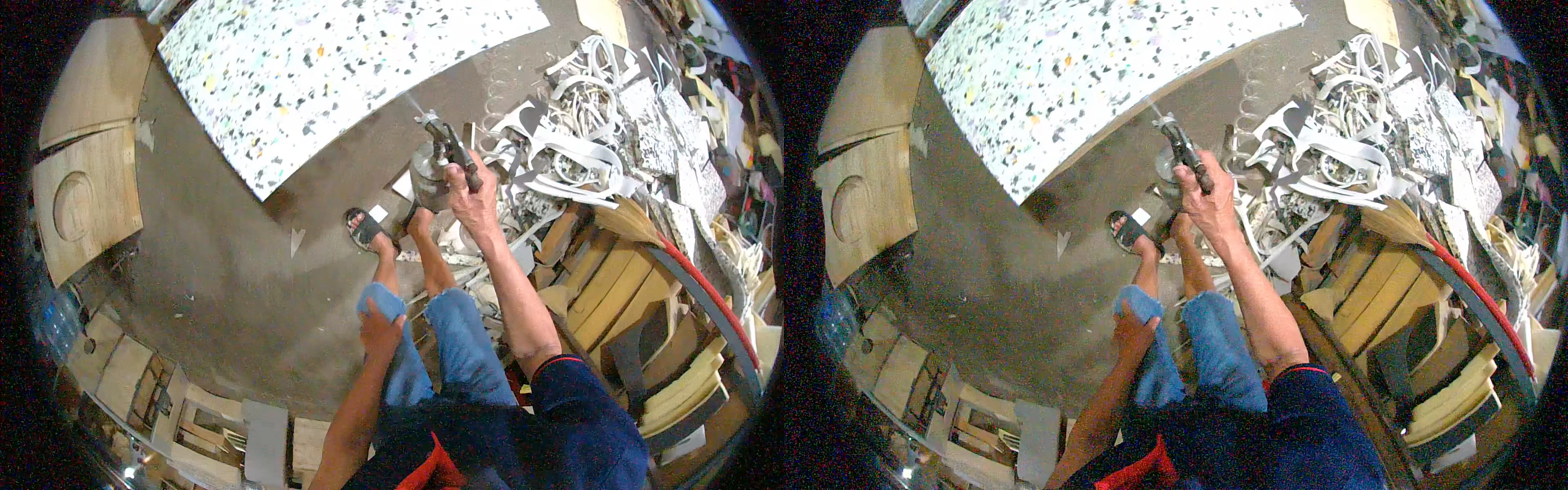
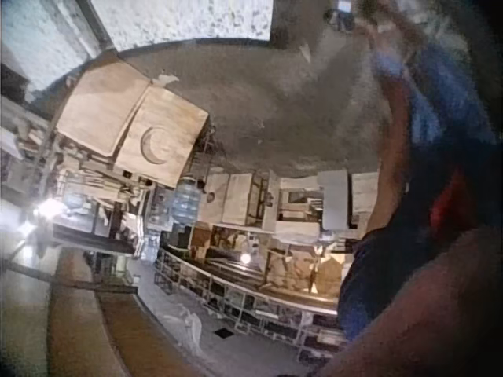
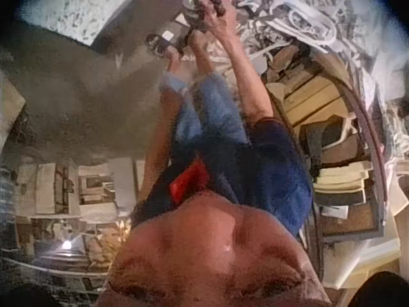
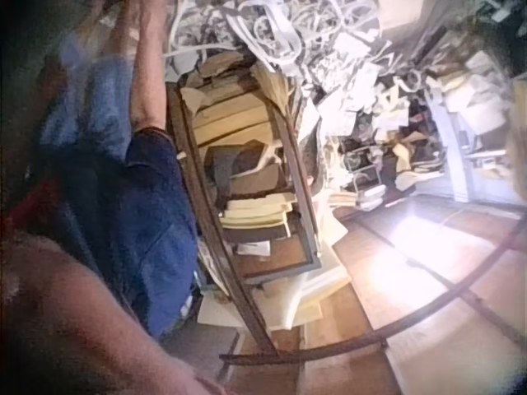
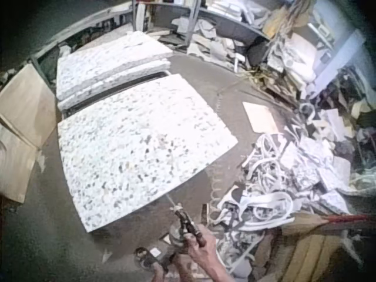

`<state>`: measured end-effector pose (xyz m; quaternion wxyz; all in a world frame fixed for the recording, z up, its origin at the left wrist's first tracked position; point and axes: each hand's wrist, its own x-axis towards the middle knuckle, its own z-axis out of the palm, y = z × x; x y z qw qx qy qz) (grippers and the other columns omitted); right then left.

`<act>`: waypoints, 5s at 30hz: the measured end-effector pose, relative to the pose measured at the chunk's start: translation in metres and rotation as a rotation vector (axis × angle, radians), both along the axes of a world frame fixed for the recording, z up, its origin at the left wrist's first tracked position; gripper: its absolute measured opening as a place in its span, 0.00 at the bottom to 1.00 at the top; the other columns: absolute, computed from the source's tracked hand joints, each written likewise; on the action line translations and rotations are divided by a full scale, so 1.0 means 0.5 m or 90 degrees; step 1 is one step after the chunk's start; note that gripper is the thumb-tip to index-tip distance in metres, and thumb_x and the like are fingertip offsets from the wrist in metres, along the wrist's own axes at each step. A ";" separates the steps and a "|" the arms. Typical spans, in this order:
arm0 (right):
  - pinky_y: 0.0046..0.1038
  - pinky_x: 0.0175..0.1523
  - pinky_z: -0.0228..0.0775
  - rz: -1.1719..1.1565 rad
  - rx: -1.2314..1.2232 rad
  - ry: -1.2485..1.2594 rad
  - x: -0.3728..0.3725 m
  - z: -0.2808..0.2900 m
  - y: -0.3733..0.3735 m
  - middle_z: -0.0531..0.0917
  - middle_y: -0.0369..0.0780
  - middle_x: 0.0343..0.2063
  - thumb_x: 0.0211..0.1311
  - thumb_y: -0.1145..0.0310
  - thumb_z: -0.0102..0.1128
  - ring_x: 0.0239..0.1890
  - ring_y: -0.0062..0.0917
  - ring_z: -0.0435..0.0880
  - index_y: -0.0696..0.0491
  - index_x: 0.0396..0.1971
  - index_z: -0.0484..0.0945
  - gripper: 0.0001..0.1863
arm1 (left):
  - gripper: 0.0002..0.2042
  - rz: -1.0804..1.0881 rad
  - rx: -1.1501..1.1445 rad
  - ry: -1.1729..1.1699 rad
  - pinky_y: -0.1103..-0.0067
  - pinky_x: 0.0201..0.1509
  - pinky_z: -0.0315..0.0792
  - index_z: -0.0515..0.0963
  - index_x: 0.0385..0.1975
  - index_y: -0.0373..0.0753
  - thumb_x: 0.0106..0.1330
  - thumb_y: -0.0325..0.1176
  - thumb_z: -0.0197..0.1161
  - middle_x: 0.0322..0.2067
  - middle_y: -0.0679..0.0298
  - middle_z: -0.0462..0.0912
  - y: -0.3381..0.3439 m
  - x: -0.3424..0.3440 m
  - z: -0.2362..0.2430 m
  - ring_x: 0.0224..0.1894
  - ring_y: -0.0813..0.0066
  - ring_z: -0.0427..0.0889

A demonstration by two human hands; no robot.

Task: The person uses a spray gun to apply a coating to several speckled wood panels laid on the floor. After spraying, the person lifts and stacks the panels together.

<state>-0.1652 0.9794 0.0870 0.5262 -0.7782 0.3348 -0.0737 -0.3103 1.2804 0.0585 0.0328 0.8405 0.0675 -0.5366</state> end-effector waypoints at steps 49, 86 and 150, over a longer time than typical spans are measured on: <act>0.22 0.30 0.65 -0.160 -0.083 -0.078 0.166 0.026 -0.297 0.78 0.33 0.21 0.68 0.42 0.60 0.24 0.16 0.72 0.57 0.35 0.78 0.28 | 0.54 0.017 -0.025 -0.026 0.54 0.63 0.67 0.49 0.72 0.37 0.53 0.58 0.72 0.63 0.37 0.64 -0.100 0.007 -0.020 0.61 0.37 0.72; 0.22 0.30 0.62 0.120 0.050 -0.109 0.239 0.133 0.027 0.74 0.31 0.21 0.70 0.51 0.59 0.25 0.15 0.68 0.56 0.34 0.77 0.20 | 0.51 0.092 -0.007 -0.009 0.52 0.59 0.73 0.52 0.72 0.37 0.54 0.56 0.72 0.63 0.34 0.64 -0.067 0.051 0.032 0.59 0.34 0.73; 0.21 0.31 0.64 -0.419 0.192 -0.158 -0.413 0.227 -0.286 0.79 0.34 0.38 0.56 0.32 0.64 0.30 0.17 0.75 0.57 0.56 0.72 0.44 | 0.32 0.149 -0.513 -0.012 0.69 0.61 0.71 0.73 0.59 0.30 0.68 0.55 0.61 0.58 0.45 0.77 -0.654 0.395 -0.203 0.59 0.59 0.78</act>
